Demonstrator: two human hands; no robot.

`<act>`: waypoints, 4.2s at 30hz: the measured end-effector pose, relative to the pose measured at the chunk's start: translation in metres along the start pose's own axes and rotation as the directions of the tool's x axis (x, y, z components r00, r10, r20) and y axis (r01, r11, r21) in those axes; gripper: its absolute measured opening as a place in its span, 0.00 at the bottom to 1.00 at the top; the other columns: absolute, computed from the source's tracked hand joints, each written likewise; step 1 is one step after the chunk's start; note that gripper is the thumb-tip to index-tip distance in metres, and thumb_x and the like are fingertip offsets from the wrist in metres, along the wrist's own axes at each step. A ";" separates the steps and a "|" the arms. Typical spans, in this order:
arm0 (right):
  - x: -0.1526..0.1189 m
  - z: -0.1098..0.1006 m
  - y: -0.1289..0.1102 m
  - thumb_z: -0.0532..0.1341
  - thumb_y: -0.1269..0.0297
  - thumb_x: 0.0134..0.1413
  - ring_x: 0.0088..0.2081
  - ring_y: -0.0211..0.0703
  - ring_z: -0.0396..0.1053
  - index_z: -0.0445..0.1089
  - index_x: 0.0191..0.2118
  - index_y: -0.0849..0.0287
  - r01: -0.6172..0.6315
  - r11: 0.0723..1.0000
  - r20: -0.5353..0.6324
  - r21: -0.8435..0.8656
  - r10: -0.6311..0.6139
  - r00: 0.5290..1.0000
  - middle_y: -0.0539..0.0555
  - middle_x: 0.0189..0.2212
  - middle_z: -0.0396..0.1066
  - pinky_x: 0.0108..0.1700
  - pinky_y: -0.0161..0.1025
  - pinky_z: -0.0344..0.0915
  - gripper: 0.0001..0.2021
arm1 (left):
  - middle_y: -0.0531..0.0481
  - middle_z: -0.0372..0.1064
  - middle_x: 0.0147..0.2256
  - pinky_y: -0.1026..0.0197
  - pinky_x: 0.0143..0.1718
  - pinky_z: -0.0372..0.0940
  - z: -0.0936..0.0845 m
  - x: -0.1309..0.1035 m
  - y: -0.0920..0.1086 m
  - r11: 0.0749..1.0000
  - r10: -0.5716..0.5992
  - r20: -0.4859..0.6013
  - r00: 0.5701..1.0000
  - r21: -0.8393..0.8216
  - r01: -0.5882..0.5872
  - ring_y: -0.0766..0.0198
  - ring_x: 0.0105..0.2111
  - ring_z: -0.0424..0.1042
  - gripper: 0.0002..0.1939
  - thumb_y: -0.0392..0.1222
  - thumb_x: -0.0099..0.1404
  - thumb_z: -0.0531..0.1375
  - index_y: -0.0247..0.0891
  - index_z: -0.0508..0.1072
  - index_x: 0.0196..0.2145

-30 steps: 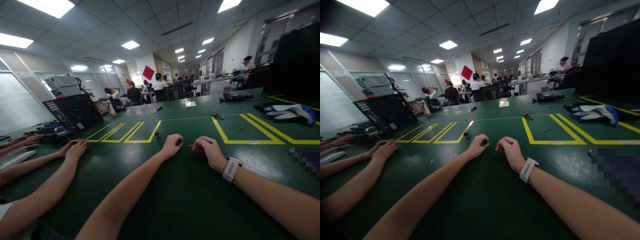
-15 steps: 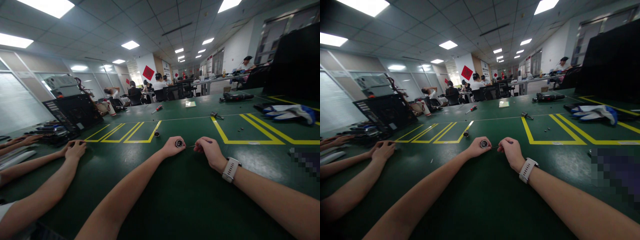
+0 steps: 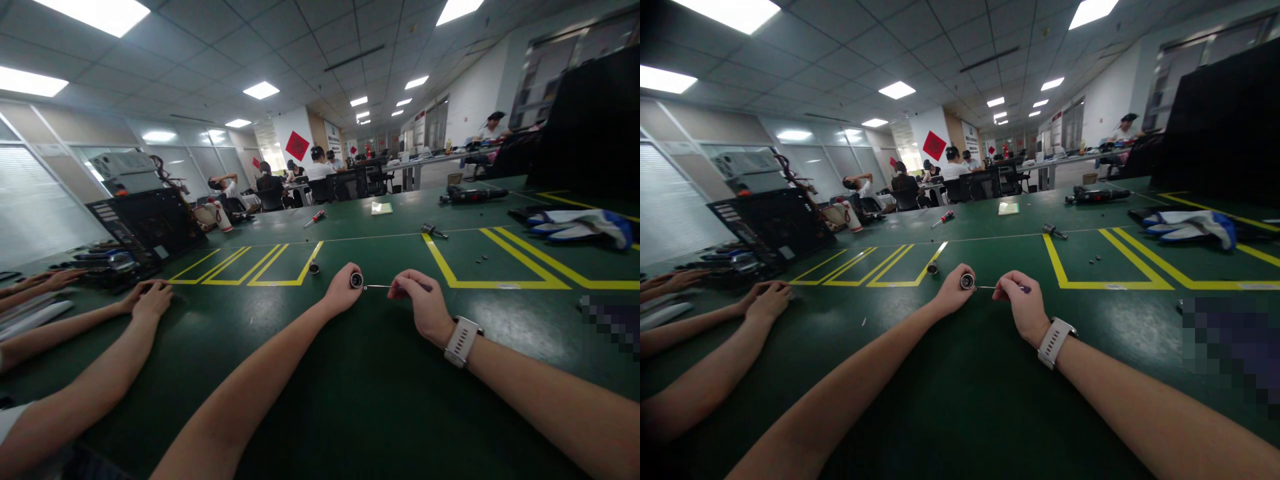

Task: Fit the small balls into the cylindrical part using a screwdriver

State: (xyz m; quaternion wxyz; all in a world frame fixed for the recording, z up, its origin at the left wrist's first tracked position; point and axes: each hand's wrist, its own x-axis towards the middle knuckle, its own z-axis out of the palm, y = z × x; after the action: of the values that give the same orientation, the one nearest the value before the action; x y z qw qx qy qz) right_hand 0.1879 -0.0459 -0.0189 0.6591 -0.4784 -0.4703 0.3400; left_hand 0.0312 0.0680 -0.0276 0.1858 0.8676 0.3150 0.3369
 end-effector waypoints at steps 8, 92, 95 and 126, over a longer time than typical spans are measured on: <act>0.007 0.002 0.011 0.58 0.64 0.44 0.24 0.40 0.65 0.68 0.21 0.59 -0.100 0.992 -0.010 -0.082 0.099 0.995 0.50 0.17 0.68 0.28 0.39 0.59 0.07 | 0.54 0.67 0.31 0.60 0.38 0.62 -0.002 -0.001 0.005 0.990 0.037 0.063 0.997 -0.141 -0.028 0.65 0.33 0.67 0.12 0.28 0.48 0.59 0.36 0.63 0.31; 0.008 -0.002 -0.003 0.61 0.60 0.44 0.31 0.43 0.68 0.71 0.26 0.59 -0.309 0.935 0.157 0.175 0.284 0.946 0.54 0.26 0.74 0.36 0.41 0.60 0.07 | 0.52 0.62 0.32 0.61 0.39 0.60 -0.001 0.001 -0.001 0.983 0.144 0.091 0.985 -0.127 -0.132 0.65 0.34 0.63 0.06 0.33 0.55 0.59 0.36 0.64 0.32; 0.007 -0.001 -0.004 0.61 0.61 0.44 0.31 0.43 0.68 0.71 0.26 0.59 -0.301 0.940 0.161 0.163 0.276 0.948 0.54 0.26 0.74 0.36 0.41 0.59 0.07 | 0.52 0.63 0.32 0.61 0.39 0.60 0.000 0.001 -0.003 0.988 0.142 0.092 0.986 -0.076 -0.135 0.64 0.34 0.63 0.06 0.32 0.55 0.58 0.36 0.65 0.32; 0.010 0.001 0.010 0.60 0.65 0.40 0.26 0.43 0.68 0.70 0.20 0.59 -0.179 0.983 -0.045 0.045 0.181 0.982 0.51 0.19 0.70 0.34 0.42 0.61 0.05 | 0.51 0.65 0.34 0.59 0.41 0.61 0.001 0.000 -0.001 0.991 0.117 0.088 0.989 -0.073 -0.110 0.63 0.36 0.66 0.08 0.34 0.54 0.59 0.37 0.66 0.34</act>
State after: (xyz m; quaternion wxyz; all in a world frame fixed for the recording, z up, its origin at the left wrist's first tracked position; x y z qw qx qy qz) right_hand 0.1898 -0.0334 -0.0258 0.6465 -0.5138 -0.4018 0.3958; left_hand 0.0317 0.0687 -0.0284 0.2100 0.8919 0.2446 0.3172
